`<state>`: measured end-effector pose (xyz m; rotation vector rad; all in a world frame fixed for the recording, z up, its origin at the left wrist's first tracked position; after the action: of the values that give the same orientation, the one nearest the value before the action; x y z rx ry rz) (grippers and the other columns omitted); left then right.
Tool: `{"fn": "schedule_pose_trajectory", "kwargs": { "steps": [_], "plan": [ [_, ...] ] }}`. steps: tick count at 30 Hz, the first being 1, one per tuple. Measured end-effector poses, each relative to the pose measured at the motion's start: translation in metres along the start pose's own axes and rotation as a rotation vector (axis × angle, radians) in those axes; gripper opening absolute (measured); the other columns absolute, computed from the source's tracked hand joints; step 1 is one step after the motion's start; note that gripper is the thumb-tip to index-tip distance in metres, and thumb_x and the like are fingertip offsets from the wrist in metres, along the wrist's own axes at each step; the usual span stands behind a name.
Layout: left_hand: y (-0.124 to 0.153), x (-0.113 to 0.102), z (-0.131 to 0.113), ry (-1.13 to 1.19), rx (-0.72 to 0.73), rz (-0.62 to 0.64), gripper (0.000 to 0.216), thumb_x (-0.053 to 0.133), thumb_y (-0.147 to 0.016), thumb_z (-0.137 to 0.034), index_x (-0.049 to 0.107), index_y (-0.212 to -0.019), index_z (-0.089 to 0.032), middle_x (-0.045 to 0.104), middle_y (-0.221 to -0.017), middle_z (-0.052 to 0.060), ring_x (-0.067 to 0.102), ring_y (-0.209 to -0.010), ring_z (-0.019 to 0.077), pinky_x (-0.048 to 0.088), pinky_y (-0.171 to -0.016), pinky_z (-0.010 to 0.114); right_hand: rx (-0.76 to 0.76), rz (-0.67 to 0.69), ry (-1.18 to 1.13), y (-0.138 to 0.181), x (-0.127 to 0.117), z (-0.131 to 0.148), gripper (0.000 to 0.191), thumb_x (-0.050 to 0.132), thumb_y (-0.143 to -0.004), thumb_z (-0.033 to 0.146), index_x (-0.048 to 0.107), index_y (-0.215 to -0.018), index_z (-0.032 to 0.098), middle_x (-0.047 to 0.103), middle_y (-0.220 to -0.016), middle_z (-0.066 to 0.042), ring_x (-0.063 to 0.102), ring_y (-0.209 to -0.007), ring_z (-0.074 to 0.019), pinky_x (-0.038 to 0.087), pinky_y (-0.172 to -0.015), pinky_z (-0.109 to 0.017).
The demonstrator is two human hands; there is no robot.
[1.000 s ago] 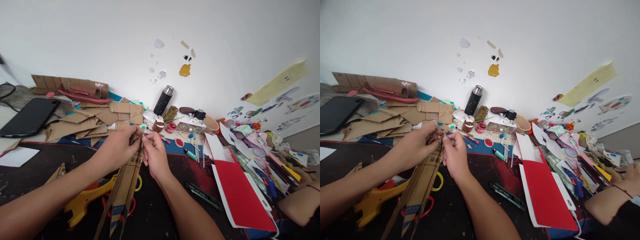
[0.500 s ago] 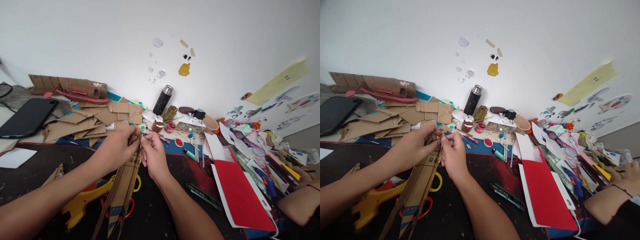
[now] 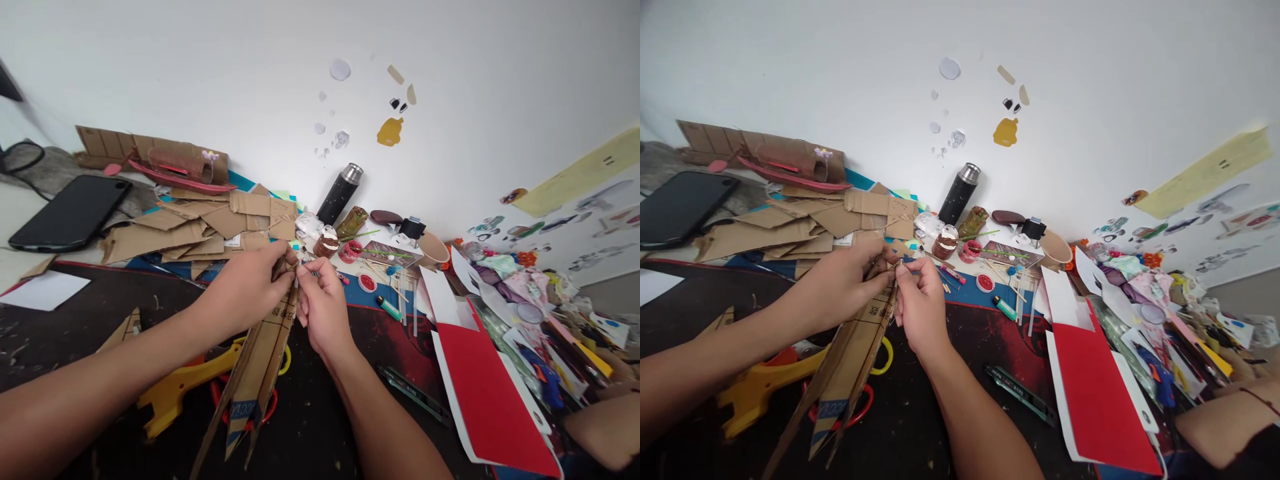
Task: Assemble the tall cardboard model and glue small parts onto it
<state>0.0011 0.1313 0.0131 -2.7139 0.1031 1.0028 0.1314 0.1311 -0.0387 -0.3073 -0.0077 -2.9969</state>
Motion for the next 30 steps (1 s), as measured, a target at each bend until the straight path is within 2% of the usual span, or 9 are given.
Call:
{"fn": "schedule_pose_trajectory", "kwargs": {
  "steps": [9,16,22,30],
  "plan": [
    [0.0002,0.0027,0.0001,-0.030,-0.020,0.023,0.016,0.052,-0.099,-0.036,0.043,-0.086,-0.030,0.066,-0.078,0.002,0.065,-0.072,0.0265,0.040,-0.068,0.037,0.018,-0.003,0.011,0.0011,-0.0007,0.0021,0.050,0.088,-0.091,0.061,0.050,-0.093,0.029,0.041,-0.046,0.019,0.029,-0.033,-0.0071,0.024,-0.032,-0.017],
    [-0.0002,0.0006,-0.0021,-0.040,-0.039,0.030,0.016,0.057,-0.098,-0.026,0.046,-0.087,-0.030,0.068,-0.079,0.001,0.067,-0.075,0.0270,0.040,-0.069,0.036,0.029,-0.015,0.020,0.0010,-0.0023,0.0003,0.049,0.088,-0.091,0.061,0.051,-0.093,0.028,0.041,-0.046,0.018,0.029,-0.034,-0.0070,0.024,-0.032,-0.016],
    [-0.0010,0.0019,-0.0013,-0.037,-0.038,0.034,0.019,0.058,-0.099,-0.027,0.045,-0.085,-0.030,0.069,-0.080,0.002,0.068,-0.077,0.0275,0.041,-0.069,0.036,0.018,-0.014,0.020,0.0004,-0.0021,-0.0005,0.049,0.087,-0.091,0.060,0.050,-0.094,0.029,0.041,-0.046,0.018,0.030,-0.034,-0.0078,0.024,-0.032,-0.017],
    [-0.0021,0.0016,0.0057,-0.050,-0.031,0.029,0.009,0.057,-0.095,-0.031,0.052,-0.088,-0.029,0.070,-0.077,0.001,0.069,-0.075,0.0279,0.041,-0.067,0.037,0.019,0.008,0.050,0.0011,0.0003,-0.0018,0.046,0.087,-0.092,0.058,0.052,-0.097,0.028,0.044,-0.049,0.018,0.036,-0.034,-0.0074,0.028,-0.034,-0.017]
  ]
}}
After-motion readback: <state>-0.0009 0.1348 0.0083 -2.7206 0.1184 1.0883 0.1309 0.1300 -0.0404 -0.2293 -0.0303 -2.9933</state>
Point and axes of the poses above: each hand's wrist, its own y-axis away from the middle knuckle, its own x-axis out of the palm, z = x × y, the point moved 10 cm from there along -y, towards the middle knuckle
